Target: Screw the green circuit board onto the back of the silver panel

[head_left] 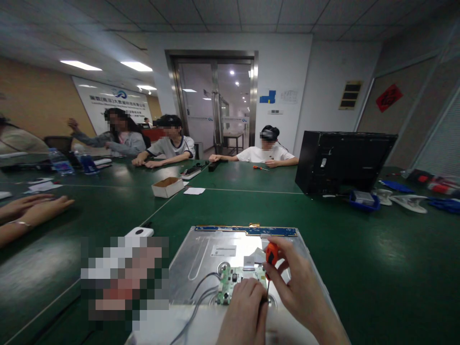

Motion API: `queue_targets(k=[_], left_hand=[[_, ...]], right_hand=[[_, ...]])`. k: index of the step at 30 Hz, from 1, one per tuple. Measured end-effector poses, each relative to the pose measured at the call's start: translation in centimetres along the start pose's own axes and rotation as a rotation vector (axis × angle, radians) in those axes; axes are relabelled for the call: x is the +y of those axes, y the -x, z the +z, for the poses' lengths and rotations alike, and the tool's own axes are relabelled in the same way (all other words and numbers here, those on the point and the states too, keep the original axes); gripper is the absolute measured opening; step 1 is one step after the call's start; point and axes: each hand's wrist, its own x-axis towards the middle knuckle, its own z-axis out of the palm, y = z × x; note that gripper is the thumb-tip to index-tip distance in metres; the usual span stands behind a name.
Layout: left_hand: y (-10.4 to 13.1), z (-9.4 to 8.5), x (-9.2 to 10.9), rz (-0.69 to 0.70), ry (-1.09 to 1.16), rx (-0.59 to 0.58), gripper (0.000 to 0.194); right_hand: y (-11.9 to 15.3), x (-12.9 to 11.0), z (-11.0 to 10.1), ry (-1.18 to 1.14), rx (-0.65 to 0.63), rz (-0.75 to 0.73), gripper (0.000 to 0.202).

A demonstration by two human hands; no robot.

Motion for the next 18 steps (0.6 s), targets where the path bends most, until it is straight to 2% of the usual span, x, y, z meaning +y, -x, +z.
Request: queue_targets(k=[11, 18], left_hand=[[-0.06, 0.12, -0.45, 0.016, 0.019, 0.009, 0.019], [-0.19, 0.32, -0.78, 0.009, 0.023, 0.020, 0.020]], right_hand=[[0.28, 0.45, 0.03, 0.014, -0.050, -0.079, 0.035], [0.40, 0.50, 0.25, 0.017, -0.042, -0.074, 0.036]])
